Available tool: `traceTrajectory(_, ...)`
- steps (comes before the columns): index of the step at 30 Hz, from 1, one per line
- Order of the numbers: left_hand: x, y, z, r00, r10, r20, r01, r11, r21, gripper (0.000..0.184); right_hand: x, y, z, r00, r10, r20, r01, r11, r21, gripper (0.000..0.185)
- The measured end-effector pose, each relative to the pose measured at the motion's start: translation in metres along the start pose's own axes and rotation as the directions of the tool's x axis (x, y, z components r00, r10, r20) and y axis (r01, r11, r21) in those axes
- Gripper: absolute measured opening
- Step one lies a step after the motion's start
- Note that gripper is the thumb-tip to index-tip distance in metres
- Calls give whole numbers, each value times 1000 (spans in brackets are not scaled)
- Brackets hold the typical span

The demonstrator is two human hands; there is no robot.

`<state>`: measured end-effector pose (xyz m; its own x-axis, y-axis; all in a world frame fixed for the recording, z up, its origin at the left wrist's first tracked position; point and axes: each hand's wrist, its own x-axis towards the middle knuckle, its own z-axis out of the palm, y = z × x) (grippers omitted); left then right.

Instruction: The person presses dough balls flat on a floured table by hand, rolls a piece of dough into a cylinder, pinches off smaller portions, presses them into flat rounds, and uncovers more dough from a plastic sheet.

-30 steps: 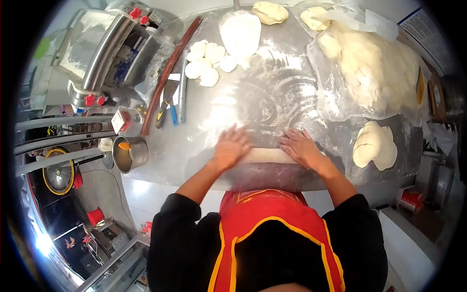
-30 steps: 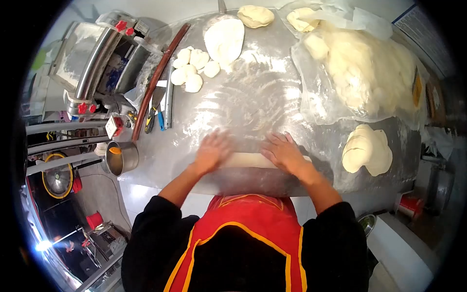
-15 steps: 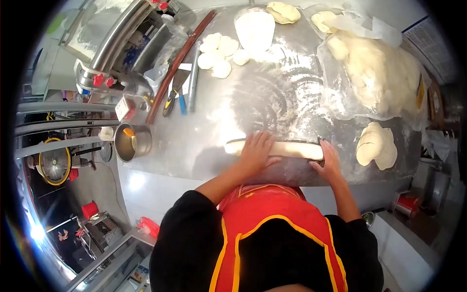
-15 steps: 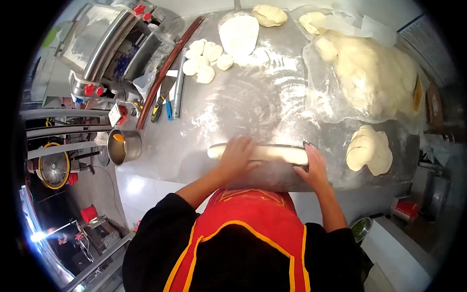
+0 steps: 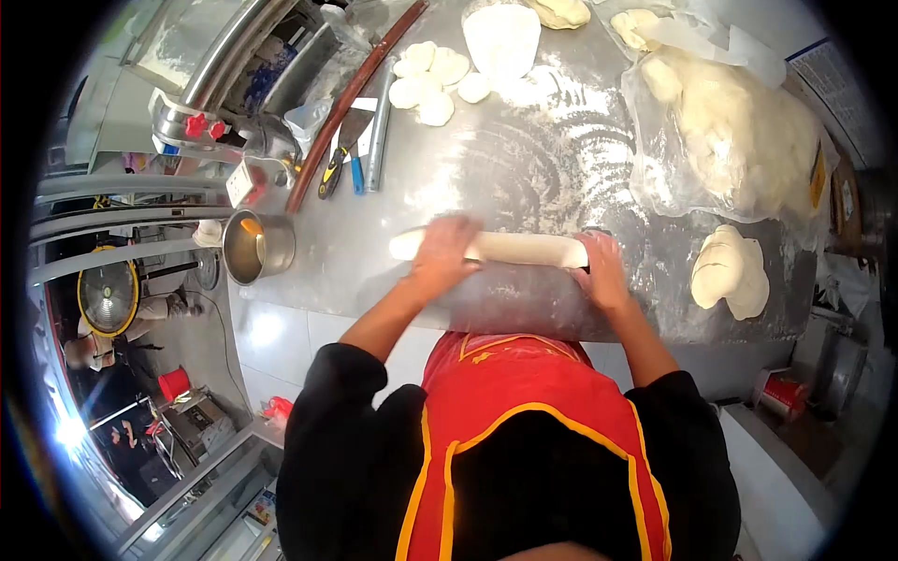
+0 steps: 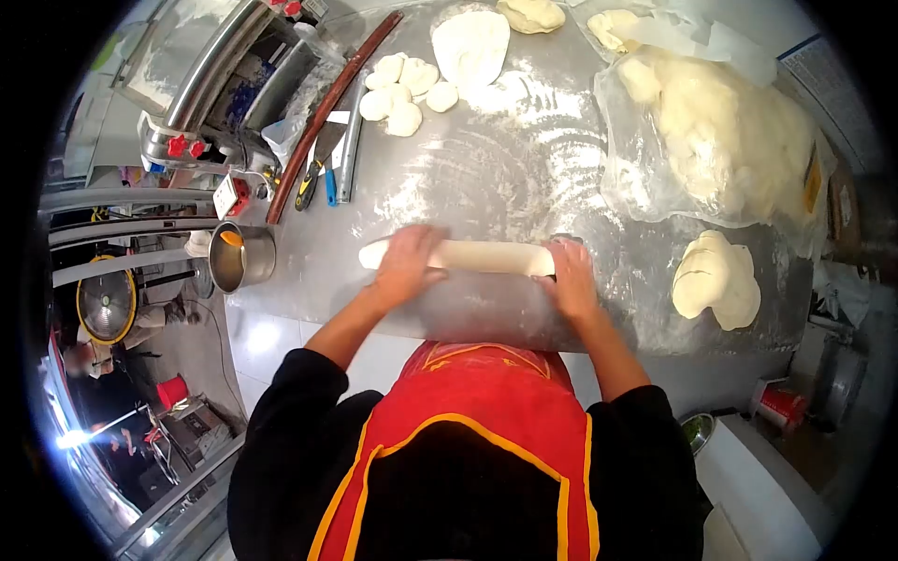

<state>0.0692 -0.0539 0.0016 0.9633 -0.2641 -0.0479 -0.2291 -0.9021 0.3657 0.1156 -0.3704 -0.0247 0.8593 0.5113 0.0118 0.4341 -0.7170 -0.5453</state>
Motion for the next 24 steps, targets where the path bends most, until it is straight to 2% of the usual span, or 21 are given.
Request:
traceTrajectory(2, 22, 28, 19, 995, 69, 74, -64, 996, -59, 83, 5, 6, -4, 998, -52, 25, 52, 999, -9, 57)
traceTrajectory(3, 36, 50, 21, 990, 111, 85, -105, 992, -72, 87, 8, 7, -6, 998, -8, 67, 4, 998, 62, 55)
traceTrajectory(5, 56, 80, 49, 982, 155, -106, -170, 975, -144, 76, 12, 6, -15, 984, 76, 158, -106, 976, 192, 52)
traceTrajectory(8, 91, 108, 49, 984, -6, 175, 61, 948, -311, 57, 23, -16, -47, 971, 144, 192, -192, 946, 261, 48)
traceTrajectory(9, 93, 109, 48, 980, -13, 201, 73, 953, -294, 52, 23, -14, -48, 955, 187, 229, -270, 866, 420, 46)
traceTrajectory(11, 97, 108, 46, 969, -32, 246, 97, 962, -255, 43, 25, -9, -50, 918, 239, 317, -396, 615, 682, 40)
traceTrajectory(14, 95, 112, 48, 981, -32, 190, 90, 947, -308, 43, 31, -12, -54, 835, 345, 429, -535, 327, 779, 41)
traceTrajectory(17, 92, 112, 44, 982, 0, 189, 56, 955, -291, 46, 32, -11, -54, 821, 291, 492, -571, 449, 687, 44)
traceTrajectory(20, 91, 118, 41, 979, -26, 201, 76, 967, -244, 48, 27, -15, -45, 825, 349, 444, -564, 487, 666, 41)
traceTrajectory(24, 86, 115, 58, 999, -2, 48, 14, 964, -264, 51, 27, -13, -43, 838, 342, 425, -545, 522, 656, 43)
